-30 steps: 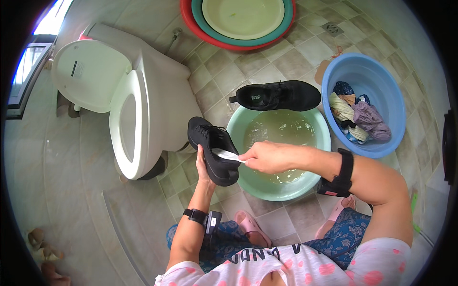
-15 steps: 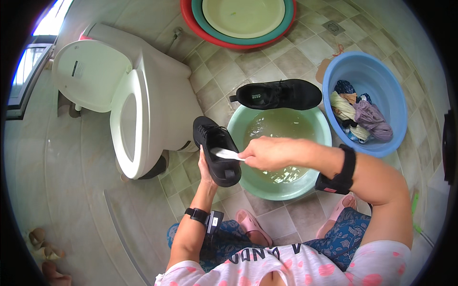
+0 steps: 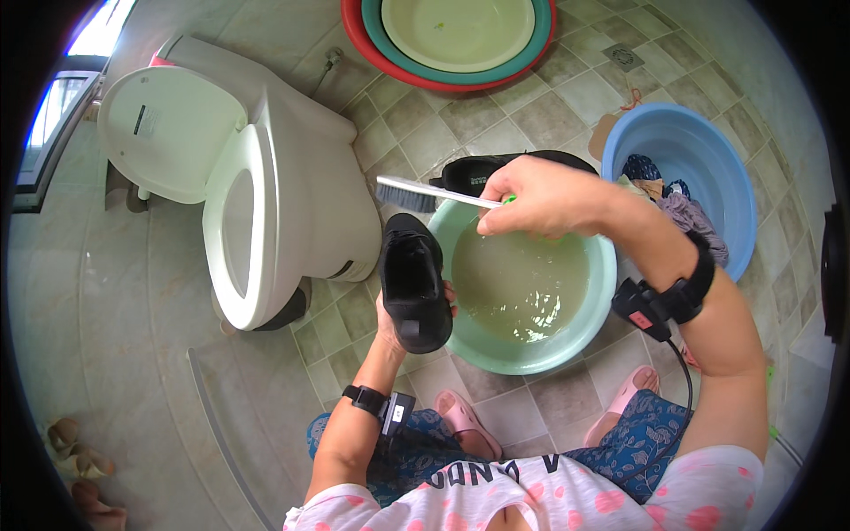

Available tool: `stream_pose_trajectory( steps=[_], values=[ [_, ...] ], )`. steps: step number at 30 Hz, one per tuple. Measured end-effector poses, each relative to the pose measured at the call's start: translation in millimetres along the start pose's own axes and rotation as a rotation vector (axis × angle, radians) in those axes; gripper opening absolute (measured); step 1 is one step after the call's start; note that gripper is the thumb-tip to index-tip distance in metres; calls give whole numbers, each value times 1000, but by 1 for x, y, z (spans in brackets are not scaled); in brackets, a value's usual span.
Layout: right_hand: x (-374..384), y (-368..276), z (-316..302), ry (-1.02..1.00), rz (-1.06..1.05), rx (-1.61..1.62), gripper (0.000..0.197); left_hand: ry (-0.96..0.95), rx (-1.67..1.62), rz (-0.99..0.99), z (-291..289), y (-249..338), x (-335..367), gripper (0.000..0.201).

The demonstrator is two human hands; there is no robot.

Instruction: The person cleans a pair of black sneakers by scrubbing them with a brush inside a basin of water.

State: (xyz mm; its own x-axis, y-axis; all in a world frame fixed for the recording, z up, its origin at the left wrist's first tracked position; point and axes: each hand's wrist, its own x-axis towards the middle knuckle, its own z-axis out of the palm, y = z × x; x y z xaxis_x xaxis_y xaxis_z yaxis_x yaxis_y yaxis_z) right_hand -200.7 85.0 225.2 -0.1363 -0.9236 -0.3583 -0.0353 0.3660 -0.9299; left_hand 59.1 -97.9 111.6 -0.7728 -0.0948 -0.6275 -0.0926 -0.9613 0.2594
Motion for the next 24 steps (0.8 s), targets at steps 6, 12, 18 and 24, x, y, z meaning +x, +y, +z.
stream_pose_trajectory(
  steps=[6,12,18,24],
  values=[
    [29,23,59,387,-202,18,28,-78,44,-59,23,-16,-2,64],
    [32,29,99,417,-196,80,31,-28,120,-50,40,-22,-8,67],
    [36,48,110,554,-172,-255,33,81,132,-37,43,-29,-9,66],
    [40,52,110,543,-152,-387,37,79,217,11,31,-36,-5,68]
  ],
)
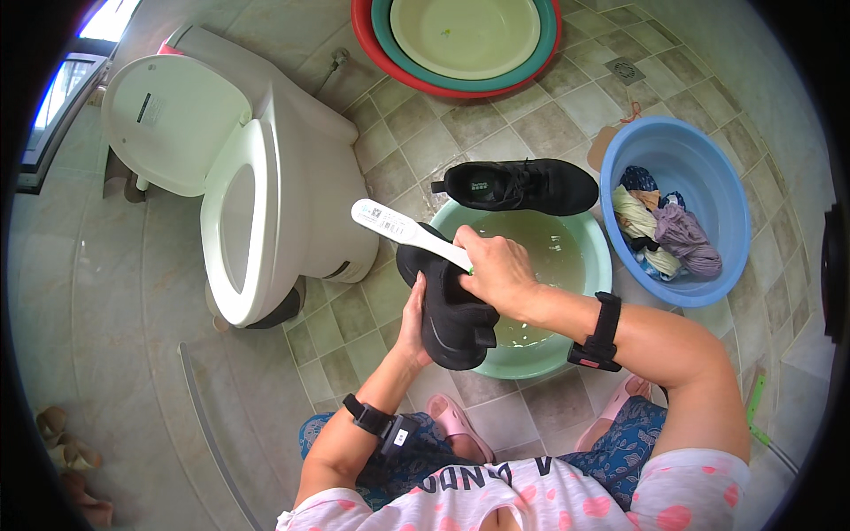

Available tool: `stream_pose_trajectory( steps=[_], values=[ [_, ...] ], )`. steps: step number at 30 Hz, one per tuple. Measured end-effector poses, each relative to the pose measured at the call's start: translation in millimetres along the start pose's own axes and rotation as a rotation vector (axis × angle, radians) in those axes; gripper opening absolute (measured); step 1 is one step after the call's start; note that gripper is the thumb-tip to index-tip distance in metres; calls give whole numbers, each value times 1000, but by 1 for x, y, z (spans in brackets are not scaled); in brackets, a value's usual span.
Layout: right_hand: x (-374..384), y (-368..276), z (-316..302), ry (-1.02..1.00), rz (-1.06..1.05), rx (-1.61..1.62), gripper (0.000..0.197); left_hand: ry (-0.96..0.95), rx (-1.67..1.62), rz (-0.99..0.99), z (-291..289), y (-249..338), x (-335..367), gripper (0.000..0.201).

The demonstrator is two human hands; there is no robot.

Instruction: The person cleans a pair of black sneakers by scrubbing them with a brush inside a basin of water.

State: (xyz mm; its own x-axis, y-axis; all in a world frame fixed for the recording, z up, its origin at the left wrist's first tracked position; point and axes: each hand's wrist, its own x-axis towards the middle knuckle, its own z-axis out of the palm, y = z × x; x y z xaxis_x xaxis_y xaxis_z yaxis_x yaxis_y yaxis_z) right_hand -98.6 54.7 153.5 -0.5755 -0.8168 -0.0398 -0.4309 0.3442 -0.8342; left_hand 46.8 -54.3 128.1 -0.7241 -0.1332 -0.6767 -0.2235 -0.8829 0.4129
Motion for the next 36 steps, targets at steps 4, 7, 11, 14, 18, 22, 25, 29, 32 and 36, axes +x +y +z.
stream_pose_trajectory(
  steps=[4,7,11,14,18,22,25,29,32,36],
  values=[
    [2,9,8,92,-82,-92,34,2,9,-13,14,-4,-5,67],
    [5,21,14,129,-87,-152,31,55,62,4,19,-4,-7,66],
    [5,35,23,155,-126,-170,28,109,172,16,14,-6,-1,67],
    [3,28,18,172,-79,-28,27,104,96,28,9,-4,0,67],
    [10,23,5,146,35,108,30,-4,-75,-16,11,2,-1,62],
    [7,12,-3,172,-42,108,30,-15,-104,-22,6,3,0,64],
    [11,19,3,291,-108,97,30,-32,-87,-51,-2,2,3,65],
    [17,27,-1,67,21,173,29,-18,-83,-78,-9,2,4,64],
    [19,37,-1,47,5,269,25,-98,-93,-180,8,2,-1,61],
    [19,38,-4,-144,213,558,19,-222,-19,-249,4,10,-1,57]
  ],
)
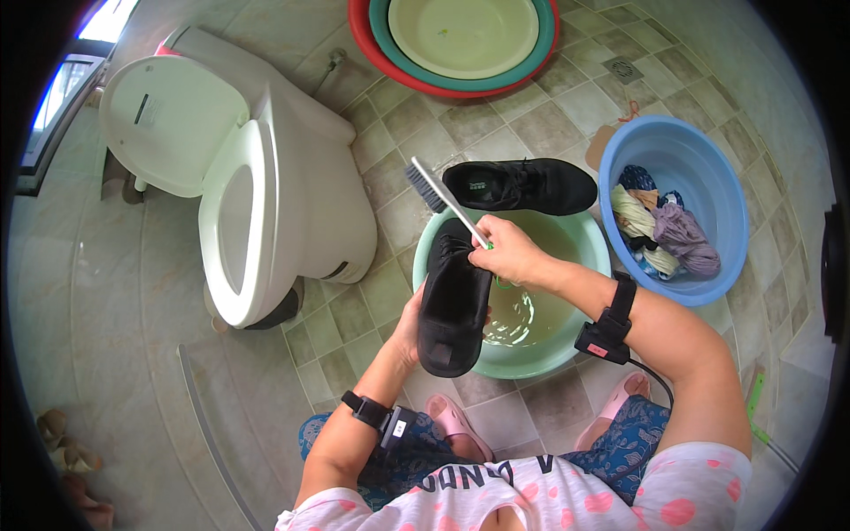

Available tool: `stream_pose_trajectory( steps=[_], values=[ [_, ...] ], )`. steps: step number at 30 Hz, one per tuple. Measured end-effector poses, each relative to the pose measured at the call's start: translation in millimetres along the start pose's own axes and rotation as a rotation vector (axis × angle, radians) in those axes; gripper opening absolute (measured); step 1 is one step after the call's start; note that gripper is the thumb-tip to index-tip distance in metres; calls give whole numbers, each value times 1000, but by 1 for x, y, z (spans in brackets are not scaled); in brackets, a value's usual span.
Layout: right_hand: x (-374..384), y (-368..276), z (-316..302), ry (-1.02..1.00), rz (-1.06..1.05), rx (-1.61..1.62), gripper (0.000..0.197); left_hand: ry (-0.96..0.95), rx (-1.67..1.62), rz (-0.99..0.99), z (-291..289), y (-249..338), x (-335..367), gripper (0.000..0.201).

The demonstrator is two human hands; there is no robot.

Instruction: The person cleans a pair of black sneakers by scrubbing them with a brush inside a basin of water.

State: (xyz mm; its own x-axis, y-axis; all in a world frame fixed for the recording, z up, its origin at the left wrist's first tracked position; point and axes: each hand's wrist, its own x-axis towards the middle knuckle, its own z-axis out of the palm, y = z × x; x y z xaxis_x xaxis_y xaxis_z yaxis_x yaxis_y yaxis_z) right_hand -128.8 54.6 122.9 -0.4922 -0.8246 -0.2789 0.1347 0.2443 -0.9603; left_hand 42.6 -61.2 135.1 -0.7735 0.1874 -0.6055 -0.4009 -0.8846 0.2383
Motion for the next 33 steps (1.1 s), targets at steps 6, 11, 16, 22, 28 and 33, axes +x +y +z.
stream_pose_trajectory(
  steps=[6,11,16,22,28,33],
  values=[
    [-5,-5,-3,-48,124,164,17,356,285,443,8,11,0,41],
    [-2,-14,1,-52,108,77,18,416,1156,1010,13,35,-18,13],
    [-2,-13,6,-72,10,-107,21,149,1948,894,48,42,-26,26],
    [-2,-11,9,-143,-4,-145,20,491,2298,898,34,14,-17,41],
    [-7,-17,13,-248,6,-117,19,649,2452,661,26,-4,-11,33],
    [-10,-21,24,-397,-109,-172,19,843,2345,715,25,-14,-13,7]
  ],
)
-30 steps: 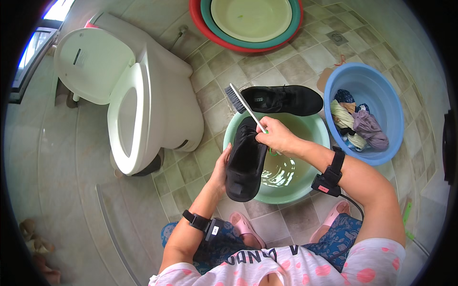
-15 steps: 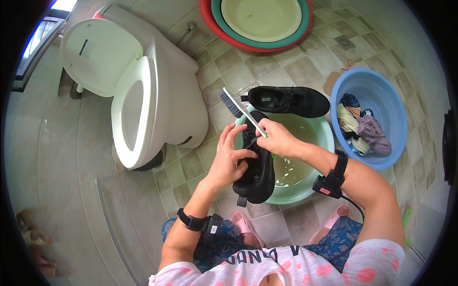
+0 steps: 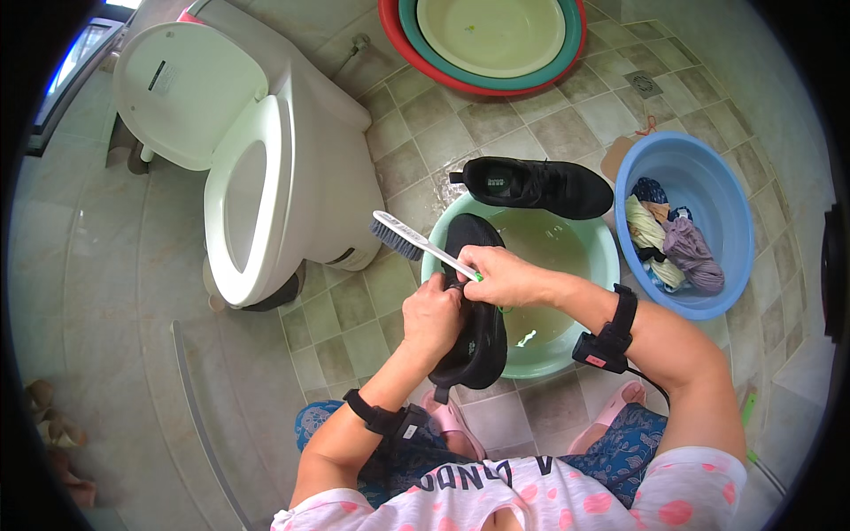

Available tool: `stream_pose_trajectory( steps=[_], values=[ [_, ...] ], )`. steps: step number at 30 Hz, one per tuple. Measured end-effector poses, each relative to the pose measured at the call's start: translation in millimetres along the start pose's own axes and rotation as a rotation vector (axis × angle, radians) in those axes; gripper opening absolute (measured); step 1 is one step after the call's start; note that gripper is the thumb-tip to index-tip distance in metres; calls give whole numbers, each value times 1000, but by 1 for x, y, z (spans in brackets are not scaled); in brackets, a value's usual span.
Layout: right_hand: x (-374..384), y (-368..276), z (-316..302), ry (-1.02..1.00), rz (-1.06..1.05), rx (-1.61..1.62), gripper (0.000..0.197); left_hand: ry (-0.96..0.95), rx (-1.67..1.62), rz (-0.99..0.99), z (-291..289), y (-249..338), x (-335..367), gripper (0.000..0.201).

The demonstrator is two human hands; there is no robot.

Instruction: The person cleans a pair of black sneakers by scrubbing them with a brush inside a basin of water.

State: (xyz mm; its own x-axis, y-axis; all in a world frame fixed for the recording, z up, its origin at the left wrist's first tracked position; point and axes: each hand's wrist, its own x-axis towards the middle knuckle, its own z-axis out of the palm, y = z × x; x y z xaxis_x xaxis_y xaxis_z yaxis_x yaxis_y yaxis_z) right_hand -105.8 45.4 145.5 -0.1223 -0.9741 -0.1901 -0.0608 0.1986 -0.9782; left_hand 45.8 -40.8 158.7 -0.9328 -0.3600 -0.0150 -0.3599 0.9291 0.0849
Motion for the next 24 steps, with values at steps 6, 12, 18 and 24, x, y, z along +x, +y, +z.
stream_pose_trajectory(
  steps=[6,12,18,24],
  values=[
    [-2,-5,3,8,25,-13,20,197,18,72,13,-10,1,11],
    [2,-5,0,7,-70,-87,25,202,36,58,11,-10,1,7],
    [-1,-10,0,-3,-35,-42,24,185,-4,88,7,-13,3,7],
    [-4,8,-28,71,74,-33,20,131,-271,270,-21,-3,11,12]
  ],
)
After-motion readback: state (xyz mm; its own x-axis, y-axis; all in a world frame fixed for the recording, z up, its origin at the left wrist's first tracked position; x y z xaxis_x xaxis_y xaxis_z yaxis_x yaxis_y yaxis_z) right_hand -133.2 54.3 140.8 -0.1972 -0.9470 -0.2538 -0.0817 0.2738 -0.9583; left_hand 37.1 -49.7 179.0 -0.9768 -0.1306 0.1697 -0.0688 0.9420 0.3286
